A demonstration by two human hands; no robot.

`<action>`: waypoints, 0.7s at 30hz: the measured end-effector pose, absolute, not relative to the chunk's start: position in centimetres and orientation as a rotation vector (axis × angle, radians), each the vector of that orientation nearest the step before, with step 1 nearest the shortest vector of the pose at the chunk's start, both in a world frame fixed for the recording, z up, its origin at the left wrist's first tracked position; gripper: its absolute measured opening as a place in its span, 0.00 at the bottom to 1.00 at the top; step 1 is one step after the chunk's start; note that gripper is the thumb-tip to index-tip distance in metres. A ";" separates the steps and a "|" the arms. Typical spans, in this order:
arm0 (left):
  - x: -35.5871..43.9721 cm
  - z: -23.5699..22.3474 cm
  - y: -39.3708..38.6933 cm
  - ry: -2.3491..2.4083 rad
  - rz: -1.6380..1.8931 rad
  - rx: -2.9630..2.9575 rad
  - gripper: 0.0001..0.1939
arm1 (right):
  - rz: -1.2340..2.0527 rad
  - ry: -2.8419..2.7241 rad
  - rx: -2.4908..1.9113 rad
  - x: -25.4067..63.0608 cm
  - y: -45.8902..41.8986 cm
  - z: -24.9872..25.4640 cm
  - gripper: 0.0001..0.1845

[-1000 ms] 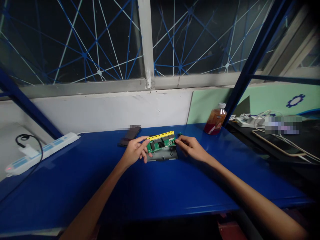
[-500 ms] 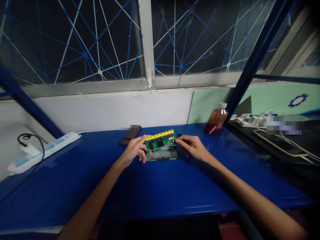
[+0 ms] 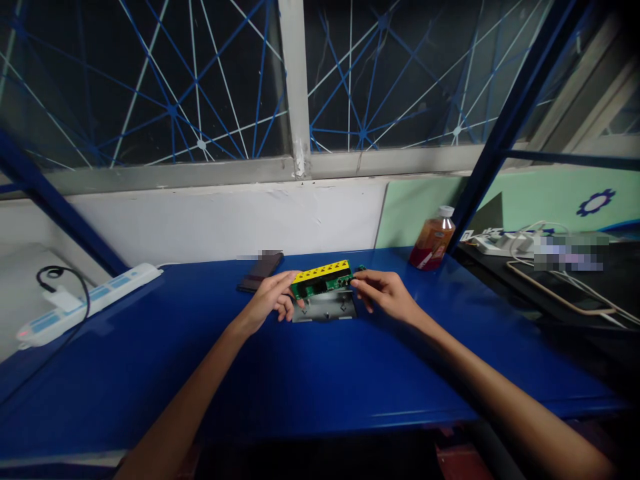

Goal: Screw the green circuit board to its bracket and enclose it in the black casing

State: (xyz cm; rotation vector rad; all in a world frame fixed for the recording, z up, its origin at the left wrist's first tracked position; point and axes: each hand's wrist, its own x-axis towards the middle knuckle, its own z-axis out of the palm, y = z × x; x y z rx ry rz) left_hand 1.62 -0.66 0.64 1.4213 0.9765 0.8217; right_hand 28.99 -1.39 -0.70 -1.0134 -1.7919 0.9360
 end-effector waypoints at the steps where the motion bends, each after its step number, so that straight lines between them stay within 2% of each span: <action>1: 1.6 0.7 -0.7 0.972 0.825 1.432 0.33 | 0.965 -1.764 -1.002 28.9 -1.3 -0.8 0.18; 5: 1.7 0.7 -0.6 0.971 0.825 1.486 0.32 | 1.089 -1.677 -0.960 28.8 -1.1 -1.2 0.20; 10: 1.5 0.4 -0.4 0.974 0.847 1.584 0.30 | 1.073 -1.724 -0.980 28.8 -1.4 -0.8 0.23; 21: 1.4 0.1 -0.8 1.078 0.866 1.847 0.35 | 0.799 -1.920 -1.104 29.3 -1.3 -0.5 0.25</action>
